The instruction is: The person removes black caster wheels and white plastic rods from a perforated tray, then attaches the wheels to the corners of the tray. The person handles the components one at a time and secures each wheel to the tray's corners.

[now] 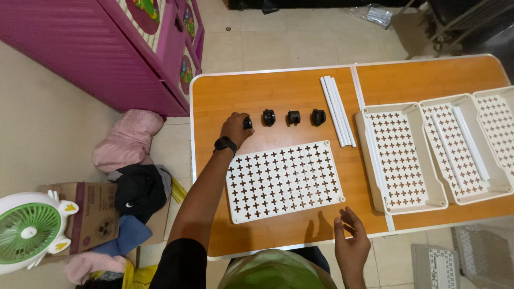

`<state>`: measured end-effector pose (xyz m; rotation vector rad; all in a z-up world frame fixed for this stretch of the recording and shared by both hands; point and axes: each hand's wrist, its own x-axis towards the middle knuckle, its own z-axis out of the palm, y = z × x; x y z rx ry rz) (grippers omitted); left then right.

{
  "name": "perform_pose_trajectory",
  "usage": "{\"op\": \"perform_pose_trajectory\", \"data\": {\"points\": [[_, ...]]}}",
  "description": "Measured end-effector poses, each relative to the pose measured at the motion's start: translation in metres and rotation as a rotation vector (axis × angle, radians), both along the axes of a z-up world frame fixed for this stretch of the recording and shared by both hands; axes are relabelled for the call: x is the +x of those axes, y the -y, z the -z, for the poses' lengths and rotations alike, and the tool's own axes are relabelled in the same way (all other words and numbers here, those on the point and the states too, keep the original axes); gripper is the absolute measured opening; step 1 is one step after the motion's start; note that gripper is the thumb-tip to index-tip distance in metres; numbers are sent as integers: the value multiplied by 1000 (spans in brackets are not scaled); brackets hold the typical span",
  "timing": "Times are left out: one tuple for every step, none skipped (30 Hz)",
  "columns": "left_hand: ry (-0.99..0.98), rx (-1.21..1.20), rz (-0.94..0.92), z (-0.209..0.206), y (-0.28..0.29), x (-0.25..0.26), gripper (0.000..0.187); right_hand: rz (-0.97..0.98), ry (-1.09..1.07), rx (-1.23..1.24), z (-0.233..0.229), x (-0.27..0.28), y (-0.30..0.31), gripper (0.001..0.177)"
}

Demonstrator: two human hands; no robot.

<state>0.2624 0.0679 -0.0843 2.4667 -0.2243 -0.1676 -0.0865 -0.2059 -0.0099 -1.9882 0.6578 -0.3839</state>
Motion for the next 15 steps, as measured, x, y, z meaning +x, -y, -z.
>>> {"op": "perform_pose_trajectory", "data": {"points": [[10, -30, -8, 2, 0, 0, 59, 0, 2, 18, -1, 1, -2, 42], [19, -59, -18, 2, 0, -1, 59, -2, -3, 16, -1, 3, -3, 42], [29, -88, -29, 2, -1, -3, 59, -4, -7, 13, 0, 5, -4, 42], [18, -121, -50, 1, -2, -6, 58, -6, -13, 11, 1, 7, -5, 42], [7, -153, -70, 0, -2, -9, 57, -21, 1, 8, 1, 8, -6, 41], [-1, -185, -91, -3, -4, -12, 55, -37, 18, 5, 2, 10, -7, 41], [18, -250, -88, -6, -6, -14, 52, -53, 34, 2, 3, 11, -8, 40], [35, -314, -86, -8, -8, -17, 48, -58, 27, 18, 5, 13, -9, 40], [53, -378, -83, -10, -11, -20, 44, -63, 19, 35, 6, 17, -11, 40], [-42, -460, -142, -11, -16, -22, 41, -67, 14, 52, 7, 21, -13, 40], [-136, -542, -201, -11, -21, -25, 38, -89, 27, 81, 8, 26, -15, 41], [-234, -623, -258, -10, -25, -28, 35, -108, 38, 109, 9, 30, -18, 42], [-164, -533, -231, -7, -29, -29, 37, -128, 48, 138, 9, 35, -21, 43], [-97, -444, -204, -4, -34, -32, 38, -169, 86, 105, 10, 41, -24, 42], [-31, -353, -177, 0, -37, -34, 40, -210, 124, 71, 10, 50, -27, 42]]}}
